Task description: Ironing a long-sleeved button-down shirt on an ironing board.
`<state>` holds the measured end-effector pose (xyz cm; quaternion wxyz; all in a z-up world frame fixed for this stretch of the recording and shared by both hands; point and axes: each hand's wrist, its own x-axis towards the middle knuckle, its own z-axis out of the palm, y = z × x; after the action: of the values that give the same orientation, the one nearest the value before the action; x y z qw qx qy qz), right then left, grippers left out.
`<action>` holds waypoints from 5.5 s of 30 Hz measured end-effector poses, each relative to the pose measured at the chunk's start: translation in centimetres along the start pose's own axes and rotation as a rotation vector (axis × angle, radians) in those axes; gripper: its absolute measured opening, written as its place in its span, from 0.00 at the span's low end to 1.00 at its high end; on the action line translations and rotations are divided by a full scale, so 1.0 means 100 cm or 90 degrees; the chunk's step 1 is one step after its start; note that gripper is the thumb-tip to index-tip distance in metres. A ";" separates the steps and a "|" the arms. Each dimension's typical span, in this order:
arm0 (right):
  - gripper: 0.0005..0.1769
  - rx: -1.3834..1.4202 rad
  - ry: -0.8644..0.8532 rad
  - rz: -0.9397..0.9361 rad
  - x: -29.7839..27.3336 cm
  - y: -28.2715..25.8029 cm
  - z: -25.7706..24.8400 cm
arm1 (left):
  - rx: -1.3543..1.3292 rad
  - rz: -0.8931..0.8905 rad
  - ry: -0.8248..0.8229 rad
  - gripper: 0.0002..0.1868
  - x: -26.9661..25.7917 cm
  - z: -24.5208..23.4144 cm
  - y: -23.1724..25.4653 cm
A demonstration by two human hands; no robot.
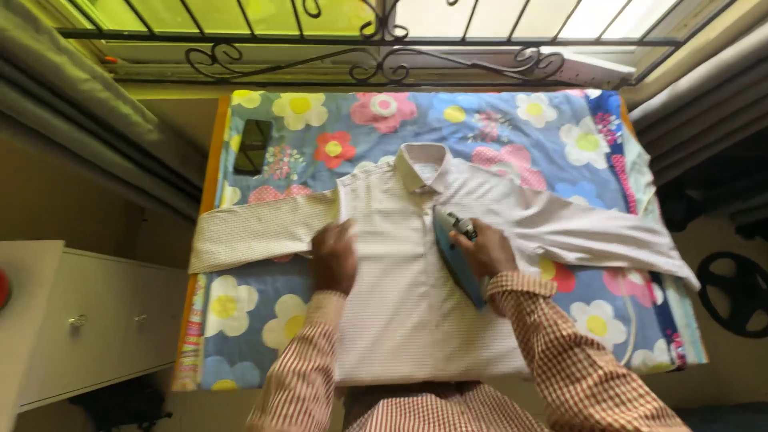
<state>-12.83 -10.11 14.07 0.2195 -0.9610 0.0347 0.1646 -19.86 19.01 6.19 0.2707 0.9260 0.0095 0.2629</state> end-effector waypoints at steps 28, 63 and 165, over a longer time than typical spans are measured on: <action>0.36 -0.216 -0.023 0.020 -0.026 -0.029 -0.051 | -0.075 -0.309 -0.377 0.09 0.079 0.126 0.079; 0.27 -0.179 -0.039 -0.238 -0.013 -0.017 -0.035 | 0.031 0.196 -0.249 0.22 0.030 0.117 0.031; 0.23 0.018 0.142 -0.105 0.083 -0.180 0.110 | -0.086 0.150 -0.213 0.12 0.097 -0.005 -0.133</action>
<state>-5.84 10.97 9.38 0.2402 -0.9698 -0.0178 0.0377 -10.07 32.16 4.51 0.2973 0.9312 -0.1617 0.1352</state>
